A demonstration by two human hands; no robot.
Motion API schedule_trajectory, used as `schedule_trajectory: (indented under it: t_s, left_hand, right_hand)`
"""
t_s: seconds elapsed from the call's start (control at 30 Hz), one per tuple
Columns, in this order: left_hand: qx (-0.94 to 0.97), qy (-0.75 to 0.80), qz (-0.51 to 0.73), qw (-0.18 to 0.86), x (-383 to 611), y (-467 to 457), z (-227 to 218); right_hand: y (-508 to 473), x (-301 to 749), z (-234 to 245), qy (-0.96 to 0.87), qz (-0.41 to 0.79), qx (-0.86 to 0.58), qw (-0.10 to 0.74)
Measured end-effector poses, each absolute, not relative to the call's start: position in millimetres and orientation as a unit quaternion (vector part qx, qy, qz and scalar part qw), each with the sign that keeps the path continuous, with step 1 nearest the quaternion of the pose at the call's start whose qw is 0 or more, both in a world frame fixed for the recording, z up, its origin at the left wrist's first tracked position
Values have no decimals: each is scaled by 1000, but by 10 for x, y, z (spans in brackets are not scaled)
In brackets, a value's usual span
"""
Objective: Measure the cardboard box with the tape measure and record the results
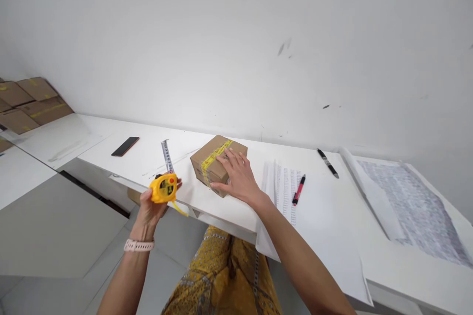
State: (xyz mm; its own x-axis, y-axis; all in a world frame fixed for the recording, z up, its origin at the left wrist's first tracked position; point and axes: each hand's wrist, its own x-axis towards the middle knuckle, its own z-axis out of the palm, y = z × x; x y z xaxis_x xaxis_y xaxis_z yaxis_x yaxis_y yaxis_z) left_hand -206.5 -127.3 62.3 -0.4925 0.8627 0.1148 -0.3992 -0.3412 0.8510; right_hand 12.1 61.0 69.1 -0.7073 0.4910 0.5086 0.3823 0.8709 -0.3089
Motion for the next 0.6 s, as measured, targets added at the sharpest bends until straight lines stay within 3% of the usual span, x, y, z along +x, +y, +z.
schedule_trajectory:
  t_s: [0.1,0.23,0.4,0.6]
  left_hand:
    - [286,444,767,364,-2173,-893,519]
    - [304,438,759,374,-2153,-599,513]
    - [337,393,755,402,-1978,-575,755]
    - [402,386,662,501,-1614,-448,936]
  right_hand:
    - [632,122,559,-919,30,-234,315]
    - [735,136,628,-910,49,-232,340]
    - [1186,93,893,-868,192,-275,367]
    - [1532,88,1019,-789,372,-269,407]
